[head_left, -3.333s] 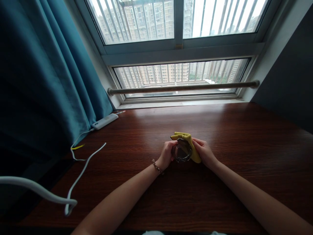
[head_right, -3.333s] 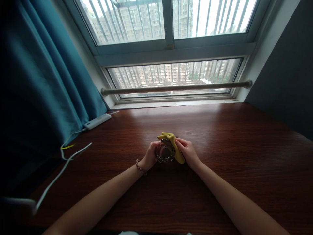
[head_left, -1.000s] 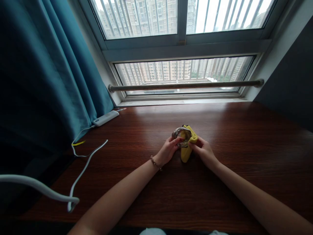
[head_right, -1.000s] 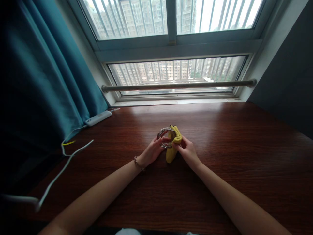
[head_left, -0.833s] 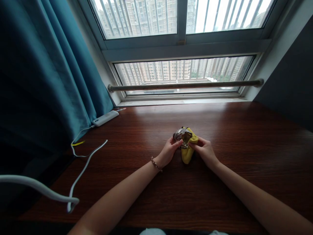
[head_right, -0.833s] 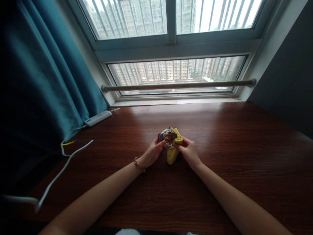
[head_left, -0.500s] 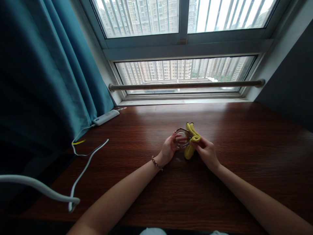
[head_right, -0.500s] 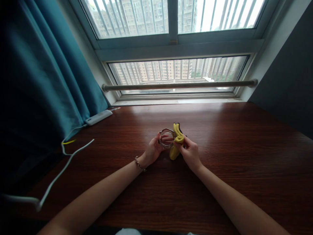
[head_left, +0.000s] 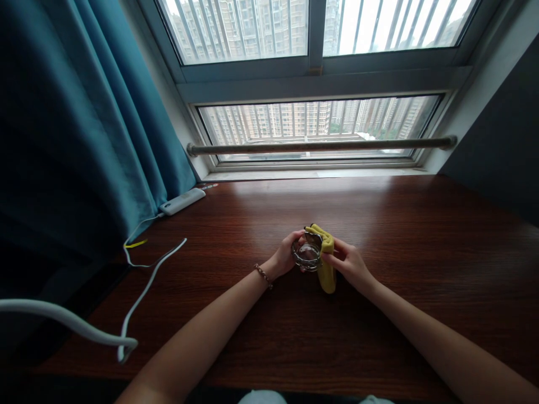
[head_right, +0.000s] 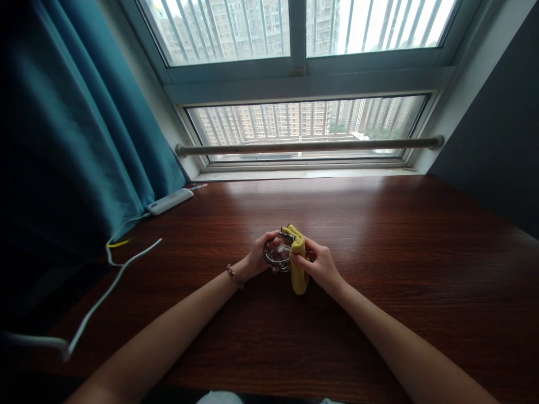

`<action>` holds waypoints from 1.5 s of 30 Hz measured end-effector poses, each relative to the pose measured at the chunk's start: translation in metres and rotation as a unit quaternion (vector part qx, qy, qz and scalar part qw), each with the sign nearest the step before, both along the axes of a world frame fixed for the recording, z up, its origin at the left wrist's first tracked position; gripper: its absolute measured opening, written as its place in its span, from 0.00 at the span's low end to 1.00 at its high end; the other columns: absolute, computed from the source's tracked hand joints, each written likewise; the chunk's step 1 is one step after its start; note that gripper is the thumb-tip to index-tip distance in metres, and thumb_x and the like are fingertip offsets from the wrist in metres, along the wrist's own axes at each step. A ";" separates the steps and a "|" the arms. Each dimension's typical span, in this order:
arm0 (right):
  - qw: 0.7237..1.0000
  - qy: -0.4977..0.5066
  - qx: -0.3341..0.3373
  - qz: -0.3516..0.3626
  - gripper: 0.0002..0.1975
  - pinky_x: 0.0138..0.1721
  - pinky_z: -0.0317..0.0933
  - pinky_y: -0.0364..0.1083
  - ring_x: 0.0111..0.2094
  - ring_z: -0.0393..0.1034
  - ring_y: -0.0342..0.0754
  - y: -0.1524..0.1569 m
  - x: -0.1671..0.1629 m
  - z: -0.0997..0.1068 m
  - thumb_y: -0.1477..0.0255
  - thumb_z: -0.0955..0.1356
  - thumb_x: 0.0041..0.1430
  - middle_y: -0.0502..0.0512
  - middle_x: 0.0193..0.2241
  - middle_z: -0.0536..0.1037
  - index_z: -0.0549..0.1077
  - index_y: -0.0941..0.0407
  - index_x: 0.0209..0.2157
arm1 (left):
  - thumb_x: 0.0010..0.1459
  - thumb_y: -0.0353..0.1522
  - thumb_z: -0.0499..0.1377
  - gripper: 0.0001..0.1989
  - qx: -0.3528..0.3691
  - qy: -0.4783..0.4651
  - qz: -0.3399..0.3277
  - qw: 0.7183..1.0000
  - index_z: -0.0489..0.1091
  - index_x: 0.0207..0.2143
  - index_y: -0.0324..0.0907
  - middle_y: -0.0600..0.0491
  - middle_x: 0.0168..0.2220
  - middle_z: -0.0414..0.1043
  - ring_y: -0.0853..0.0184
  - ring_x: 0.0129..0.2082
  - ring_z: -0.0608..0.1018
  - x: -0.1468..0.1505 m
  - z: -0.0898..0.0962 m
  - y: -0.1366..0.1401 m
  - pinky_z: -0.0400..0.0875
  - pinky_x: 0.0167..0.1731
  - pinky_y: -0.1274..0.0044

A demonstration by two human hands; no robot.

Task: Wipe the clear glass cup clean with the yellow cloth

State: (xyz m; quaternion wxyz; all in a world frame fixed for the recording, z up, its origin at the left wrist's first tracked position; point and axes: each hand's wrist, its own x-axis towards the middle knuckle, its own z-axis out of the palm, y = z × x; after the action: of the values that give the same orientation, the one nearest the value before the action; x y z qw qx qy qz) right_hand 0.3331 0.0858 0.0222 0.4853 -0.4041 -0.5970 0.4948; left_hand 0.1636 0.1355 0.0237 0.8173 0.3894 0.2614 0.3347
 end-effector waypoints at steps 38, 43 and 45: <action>0.985 0.156 -0.014 -0.077 0.17 0.47 0.58 0.49 0.46 0.65 0.53 0.011 0.001 -0.012 0.65 0.66 0.54 0.54 0.45 0.72 0.69 0.54 0.46 | 0.57 0.41 0.51 0.22 -0.017 -0.110 0.083 0.990 0.63 0.48 0.35 0.40 0.49 0.65 0.55 0.47 0.69 0.000 -0.006 0.004 0.64 0.47 0.63; 0.989 0.135 -0.004 -0.058 0.24 0.47 0.59 0.48 0.47 0.64 0.52 0.011 -0.002 -0.010 0.68 0.69 0.49 0.53 0.47 0.70 0.66 0.53 0.50 | 0.56 0.42 0.53 0.23 -0.001 -0.127 0.032 0.991 0.62 0.50 0.37 0.41 0.53 0.59 0.56 0.51 0.65 0.002 -0.004 0.000 0.65 0.46 0.68; 0.988 0.138 -0.010 -0.064 0.27 0.47 0.60 0.48 0.46 0.65 0.51 0.011 -0.002 -0.010 0.69 0.70 0.48 0.53 0.46 0.71 0.64 0.52 0.51 | 0.54 0.35 0.57 0.20 0.026 -0.101 0.042 0.994 0.62 0.49 0.39 0.42 0.53 0.60 0.58 0.50 0.66 0.003 -0.002 -0.003 0.65 0.45 0.70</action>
State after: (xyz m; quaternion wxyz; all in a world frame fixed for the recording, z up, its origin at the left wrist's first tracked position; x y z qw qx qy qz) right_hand 0.3314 0.0966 0.0122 0.5894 -0.3744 -0.4924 0.5195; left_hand 0.1669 0.1325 0.0214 0.8144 0.3637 0.1843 0.4130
